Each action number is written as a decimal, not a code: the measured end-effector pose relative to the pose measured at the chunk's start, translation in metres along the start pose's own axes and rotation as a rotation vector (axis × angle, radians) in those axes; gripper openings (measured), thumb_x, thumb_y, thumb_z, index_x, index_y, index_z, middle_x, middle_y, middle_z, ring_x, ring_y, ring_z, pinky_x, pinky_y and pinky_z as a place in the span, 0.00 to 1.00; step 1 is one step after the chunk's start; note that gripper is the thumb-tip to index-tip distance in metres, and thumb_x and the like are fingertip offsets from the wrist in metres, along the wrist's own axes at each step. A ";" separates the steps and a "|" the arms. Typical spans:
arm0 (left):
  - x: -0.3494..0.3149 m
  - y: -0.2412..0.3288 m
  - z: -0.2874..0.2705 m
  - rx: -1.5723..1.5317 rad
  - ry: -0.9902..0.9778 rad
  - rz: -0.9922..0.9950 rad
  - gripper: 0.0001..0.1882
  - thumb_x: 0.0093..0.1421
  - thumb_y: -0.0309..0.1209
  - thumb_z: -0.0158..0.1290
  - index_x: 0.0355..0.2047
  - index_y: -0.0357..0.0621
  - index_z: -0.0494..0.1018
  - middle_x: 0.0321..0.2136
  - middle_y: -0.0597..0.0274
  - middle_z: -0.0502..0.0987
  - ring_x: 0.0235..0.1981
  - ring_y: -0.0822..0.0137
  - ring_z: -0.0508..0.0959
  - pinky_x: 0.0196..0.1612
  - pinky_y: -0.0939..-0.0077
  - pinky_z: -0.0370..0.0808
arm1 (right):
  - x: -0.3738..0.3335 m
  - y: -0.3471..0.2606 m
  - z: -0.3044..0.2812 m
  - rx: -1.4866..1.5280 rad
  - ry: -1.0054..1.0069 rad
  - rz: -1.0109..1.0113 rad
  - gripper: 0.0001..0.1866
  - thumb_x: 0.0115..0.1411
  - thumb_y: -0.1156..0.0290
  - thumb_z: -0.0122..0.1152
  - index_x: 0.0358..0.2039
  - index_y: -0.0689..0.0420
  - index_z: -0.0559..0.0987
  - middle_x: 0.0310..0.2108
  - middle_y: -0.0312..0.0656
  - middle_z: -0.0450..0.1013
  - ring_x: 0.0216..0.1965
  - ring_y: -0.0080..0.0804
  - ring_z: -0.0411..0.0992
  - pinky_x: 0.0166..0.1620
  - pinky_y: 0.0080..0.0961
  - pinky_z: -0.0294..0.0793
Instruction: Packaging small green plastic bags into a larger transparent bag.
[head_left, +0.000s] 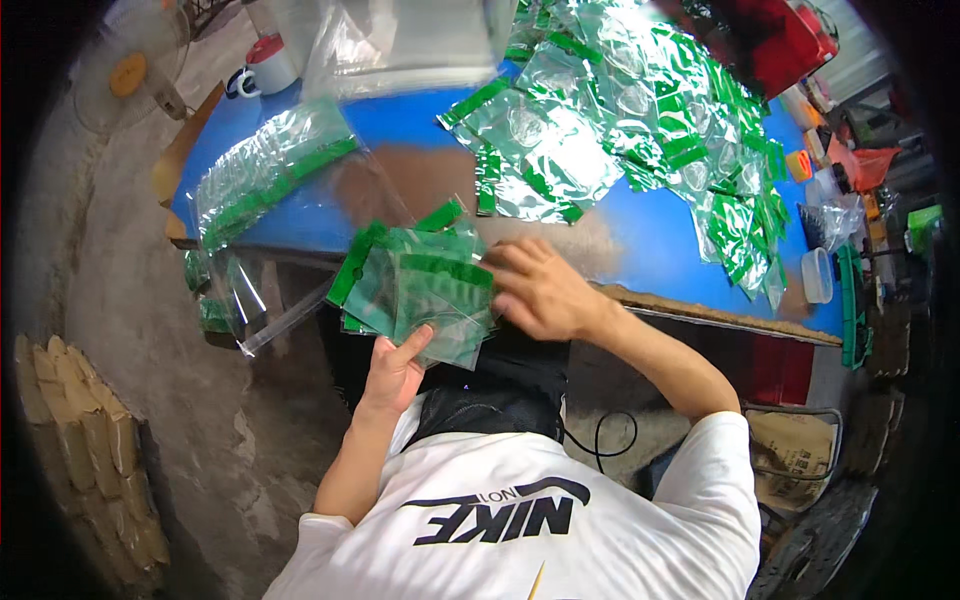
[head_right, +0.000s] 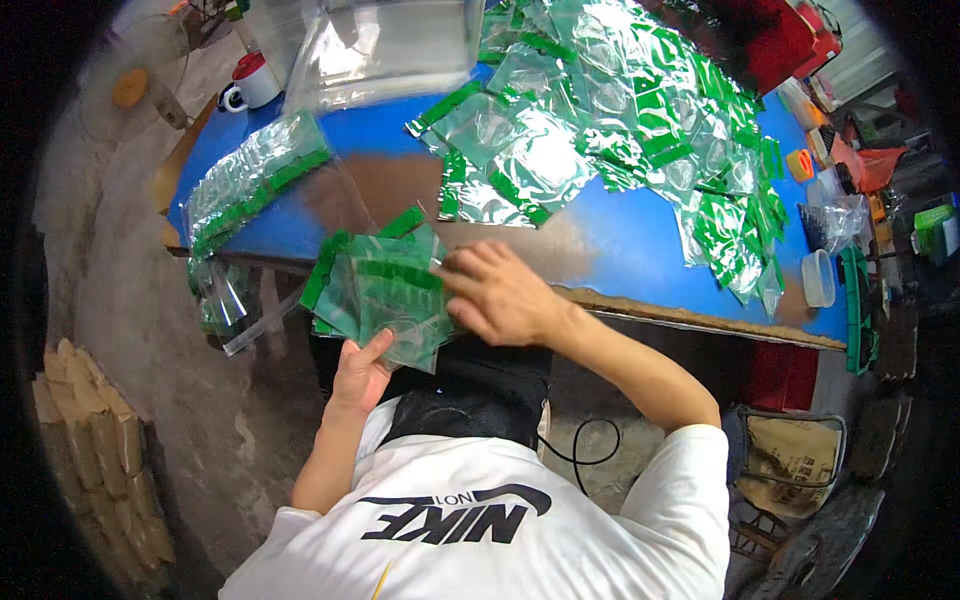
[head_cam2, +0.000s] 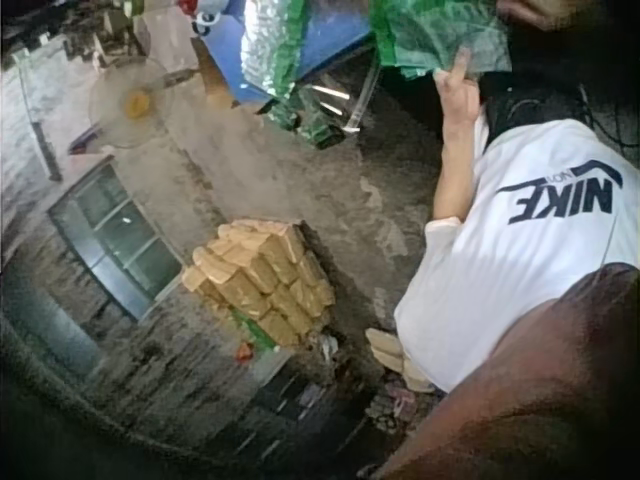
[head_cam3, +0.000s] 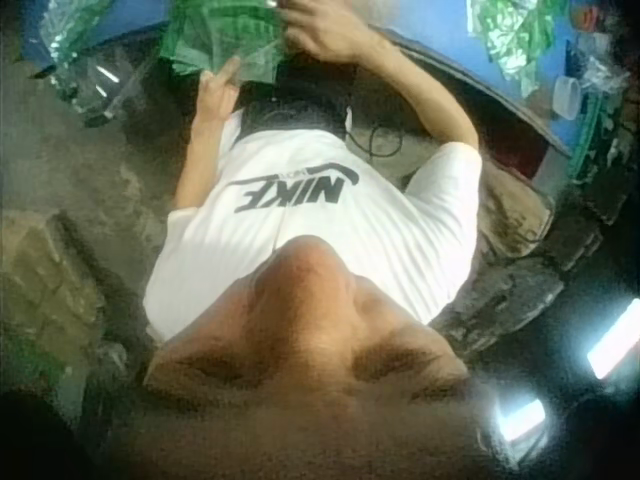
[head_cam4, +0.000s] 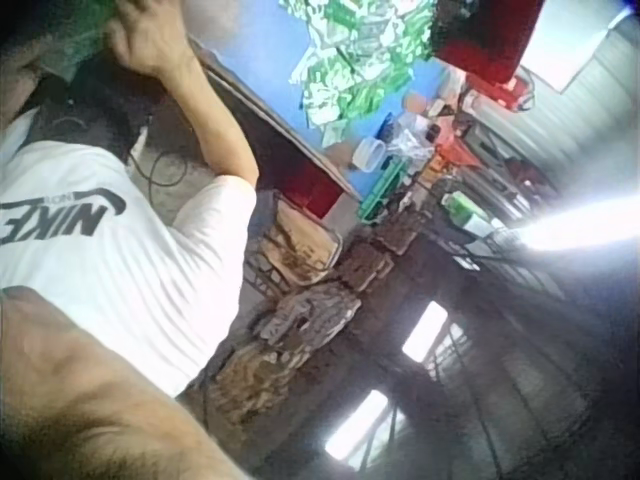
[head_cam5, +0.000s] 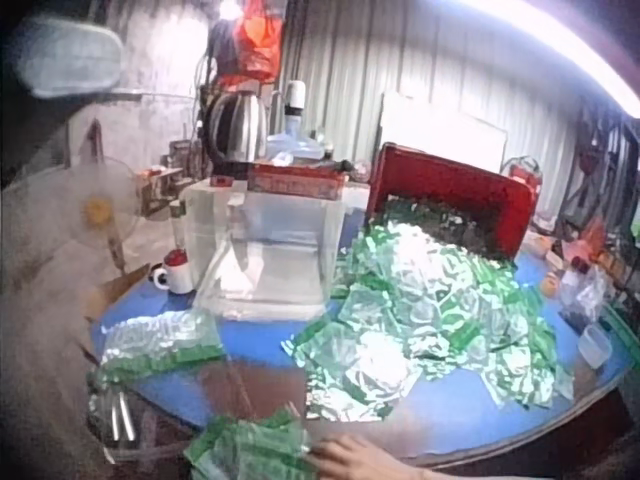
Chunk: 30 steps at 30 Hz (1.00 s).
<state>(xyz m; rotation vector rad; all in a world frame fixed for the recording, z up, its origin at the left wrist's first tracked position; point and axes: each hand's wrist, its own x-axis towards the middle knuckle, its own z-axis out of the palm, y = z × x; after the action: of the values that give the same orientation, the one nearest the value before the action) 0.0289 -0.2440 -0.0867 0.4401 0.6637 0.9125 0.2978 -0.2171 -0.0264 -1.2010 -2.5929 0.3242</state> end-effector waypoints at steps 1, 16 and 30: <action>0.000 -0.002 -0.003 -0.007 0.009 -0.009 0.24 0.64 0.22 0.52 0.60 0.31 0.62 0.56 0.51 0.72 0.58 0.57 0.73 0.63 0.58 0.70 | 0.001 0.009 -0.006 -0.038 0.109 0.096 0.34 0.60 0.50 0.59 0.58 0.63 0.70 0.57 0.57 0.64 0.63 0.58 0.58 0.65 0.52 0.56; -0.002 -0.011 -0.019 -0.119 -0.083 0.026 0.27 0.61 0.19 0.53 0.61 0.37 0.62 0.57 0.55 0.71 0.60 0.58 0.70 0.65 0.59 0.66 | -0.004 0.008 0.014 -0.177 0.248 0.308 0.33 0.64 0.52 0.53 0.62 0.63 0.66 0.64 0.57 0.59 0.68 0.60 0.51 0.68 0.56 0.49; 0.011 -0.023 0.032 0.001 0.084 0.060 0.24 0.63 0.21 0.55 0.59 0.37 0.64 0.54 0.56 0.73 0.56 0.61 0.73 0.62 0.61 0.69 | -0.009 -0.032 0.013 1.046 0.276 0.506 0.38 0.65 0.55 0.59 0.69 0.58 0.58 0.59 0.52 0.69 0.62 0.39 0.65 0.57 0.32 0.68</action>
<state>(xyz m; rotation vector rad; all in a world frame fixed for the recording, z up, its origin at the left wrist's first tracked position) 0.0694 -0.2497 -0.0811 0.4258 0.7310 0.9919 0.2763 -0.2460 -0.0298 -1.2746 -1.4353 1.2886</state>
